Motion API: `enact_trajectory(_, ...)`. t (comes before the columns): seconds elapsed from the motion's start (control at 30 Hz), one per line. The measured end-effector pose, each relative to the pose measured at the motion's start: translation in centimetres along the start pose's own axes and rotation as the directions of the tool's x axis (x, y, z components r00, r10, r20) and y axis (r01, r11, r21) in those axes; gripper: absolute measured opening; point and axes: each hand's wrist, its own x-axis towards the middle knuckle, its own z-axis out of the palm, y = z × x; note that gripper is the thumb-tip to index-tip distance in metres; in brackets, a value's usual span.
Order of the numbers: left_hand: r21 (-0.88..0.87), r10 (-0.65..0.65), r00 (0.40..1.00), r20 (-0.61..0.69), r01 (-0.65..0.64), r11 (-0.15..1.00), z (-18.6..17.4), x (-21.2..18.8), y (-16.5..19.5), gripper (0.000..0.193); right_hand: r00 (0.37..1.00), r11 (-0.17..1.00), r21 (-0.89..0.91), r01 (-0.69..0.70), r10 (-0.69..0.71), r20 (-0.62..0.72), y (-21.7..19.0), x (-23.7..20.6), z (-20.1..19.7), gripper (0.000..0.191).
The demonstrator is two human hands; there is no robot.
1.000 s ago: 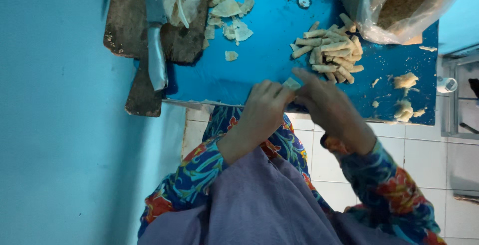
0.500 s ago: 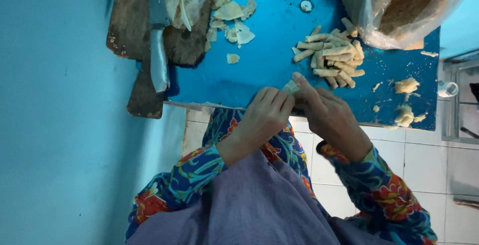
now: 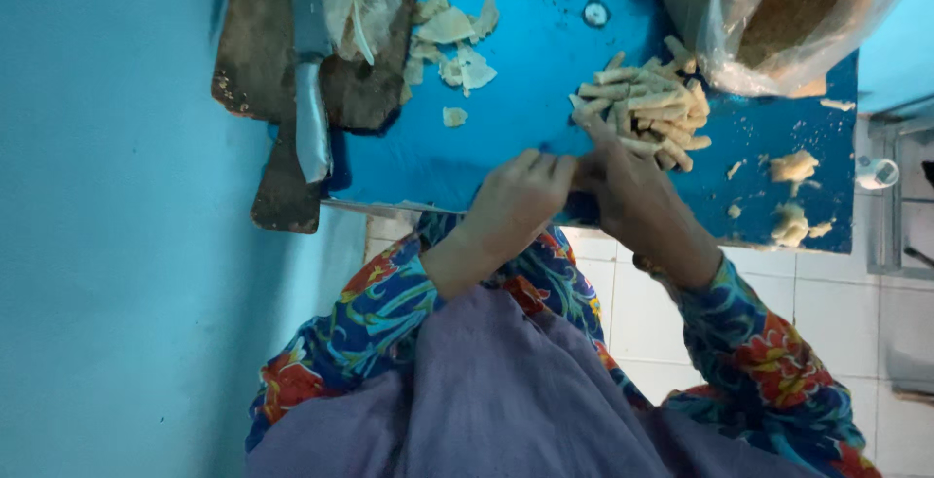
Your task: The person sits at a blue table and shapes pieces of dough by hand, rolling and pinching each piece between the fingers into a short cylinder and adding it to a pile of finished dough sticks. They occasionally reach into a bag of brown powder and handle dough scraps on the table.
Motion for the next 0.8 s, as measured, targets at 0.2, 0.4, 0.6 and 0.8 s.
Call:
enact_trajectory(0.2,0.192,0.105,0.992,-0.065,-0.091,0.977,-0.6,-0.8,1.0,0.019,0.964,0.96,-0.179,0.213,-0.237,-0.122,-1.3,-1.3,0.7,0.068)
enact_trajectory(0.4,0.16,0.092,0.996,-0.018,-0.088,0.983,-1.3,-0.8,0.8,0.021,0.996,0.992,0.104,0.075,-0.079,0.042,-0.9,-0.3,-0.8,0.065)
enact_trajectory(0.6,0.325,0.141,0.99,0.004,-0.134,0.936,-2.2,-2.6,2.1,0.022,0.963,0.972,-0.133,0.193,-0.214,-0.165,-1.3,-2.2,0.9,0.047)
enact_trajectory(0.8,0.391,0.006,1.0,0.029,-0.017,0.92,-1.9,-2.4,3.1,0.054,0.954,0.893,-0.428,0.14,-0.238,-0.185,-3.2,-3.9,2.1,0.055)
